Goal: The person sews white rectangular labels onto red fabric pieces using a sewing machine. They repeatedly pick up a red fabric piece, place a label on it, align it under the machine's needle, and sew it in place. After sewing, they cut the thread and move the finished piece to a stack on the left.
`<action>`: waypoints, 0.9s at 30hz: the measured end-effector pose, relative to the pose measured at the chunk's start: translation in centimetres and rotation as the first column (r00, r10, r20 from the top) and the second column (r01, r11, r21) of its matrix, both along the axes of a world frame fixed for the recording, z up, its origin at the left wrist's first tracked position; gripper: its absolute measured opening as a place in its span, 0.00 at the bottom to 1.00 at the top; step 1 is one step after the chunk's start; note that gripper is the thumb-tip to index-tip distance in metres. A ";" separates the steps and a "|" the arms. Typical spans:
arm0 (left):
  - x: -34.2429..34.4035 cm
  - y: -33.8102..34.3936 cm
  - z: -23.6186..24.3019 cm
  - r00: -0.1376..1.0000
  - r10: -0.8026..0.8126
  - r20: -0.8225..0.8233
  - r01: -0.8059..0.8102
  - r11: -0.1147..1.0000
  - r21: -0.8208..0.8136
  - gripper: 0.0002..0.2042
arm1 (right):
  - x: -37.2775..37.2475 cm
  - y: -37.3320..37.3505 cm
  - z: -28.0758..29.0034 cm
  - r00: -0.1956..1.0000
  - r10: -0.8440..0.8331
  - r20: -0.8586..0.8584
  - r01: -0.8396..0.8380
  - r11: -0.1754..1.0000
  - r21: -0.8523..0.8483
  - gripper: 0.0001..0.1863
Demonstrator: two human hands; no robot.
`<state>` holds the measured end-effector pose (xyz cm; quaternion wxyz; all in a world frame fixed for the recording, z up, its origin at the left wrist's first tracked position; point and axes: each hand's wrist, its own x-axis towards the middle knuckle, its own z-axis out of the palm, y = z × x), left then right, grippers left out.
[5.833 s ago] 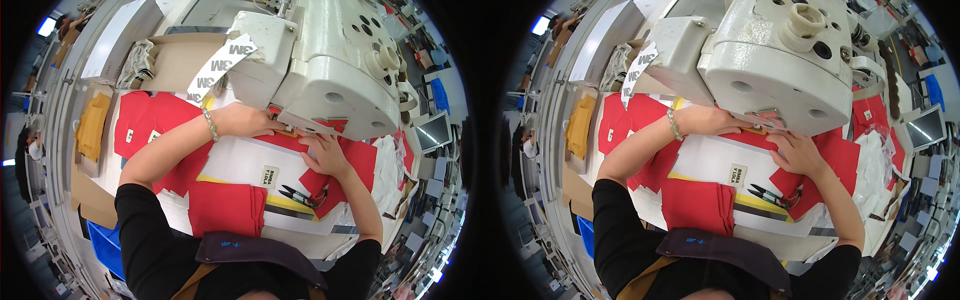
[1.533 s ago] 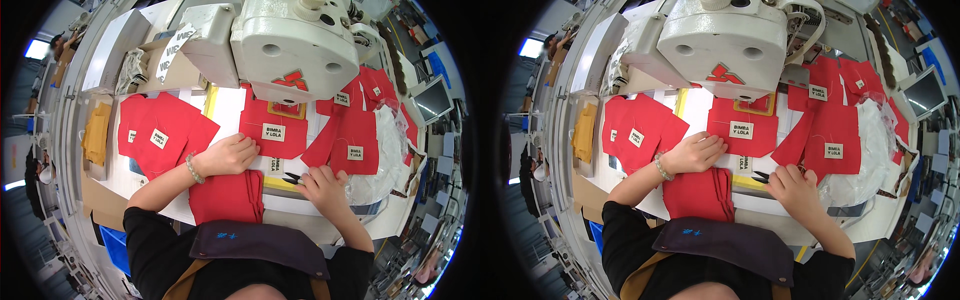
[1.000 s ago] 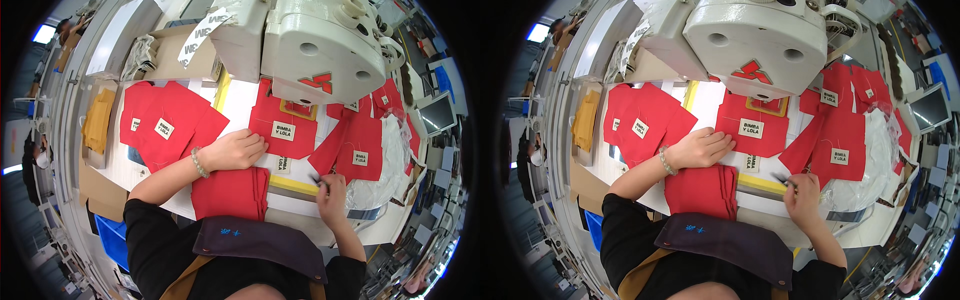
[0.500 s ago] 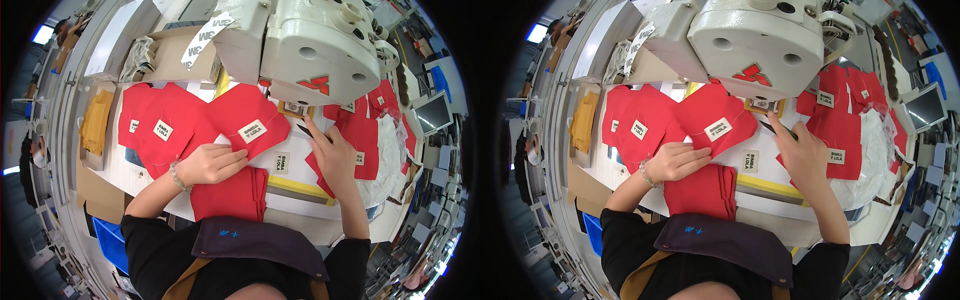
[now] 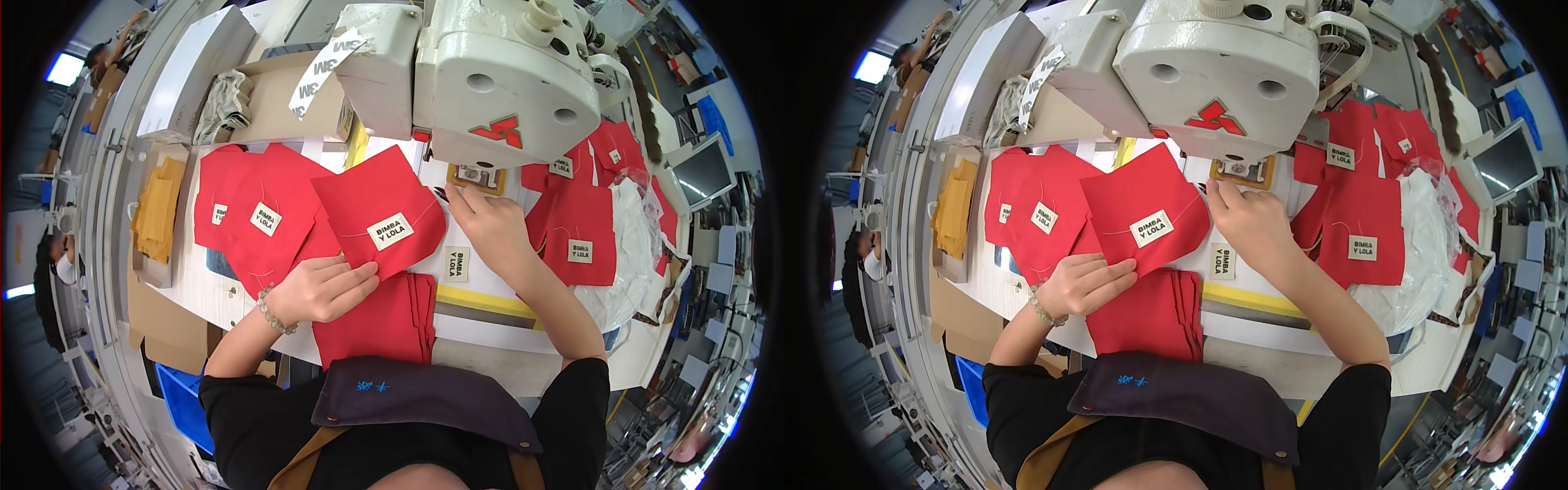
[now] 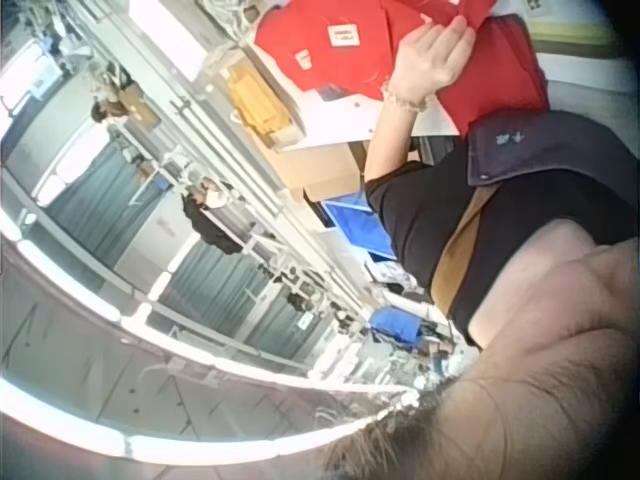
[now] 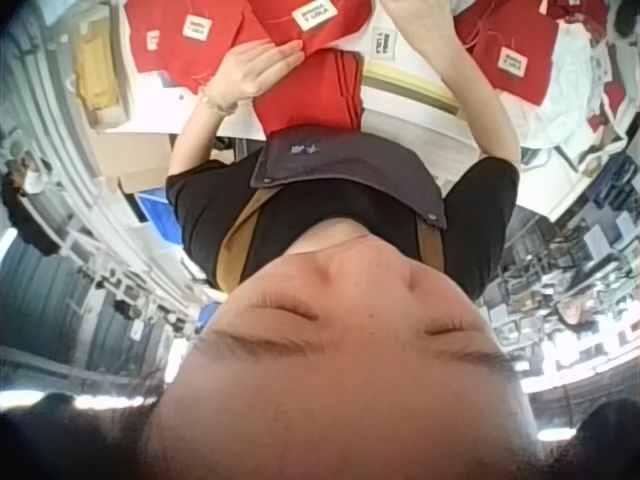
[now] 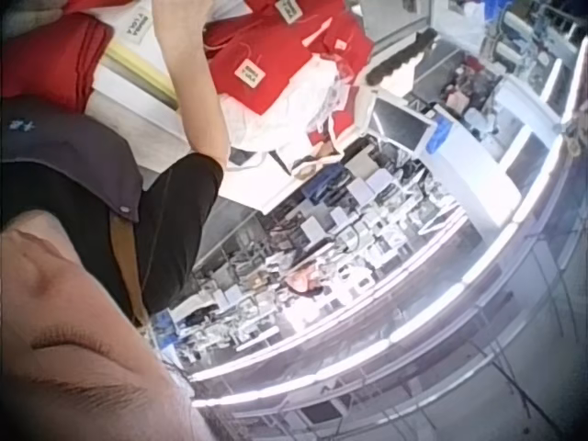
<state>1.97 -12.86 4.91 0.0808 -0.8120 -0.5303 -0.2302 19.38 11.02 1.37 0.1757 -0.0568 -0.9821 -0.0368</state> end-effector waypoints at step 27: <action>-8.5 -7.6 0.8 0.662 0.748 0.048 -0.744 0.664 -0.072 0.04 | 8.4 -5.2 0.5 0.998 -0.037 -0.047 0.022 0.960 -0.278 0.23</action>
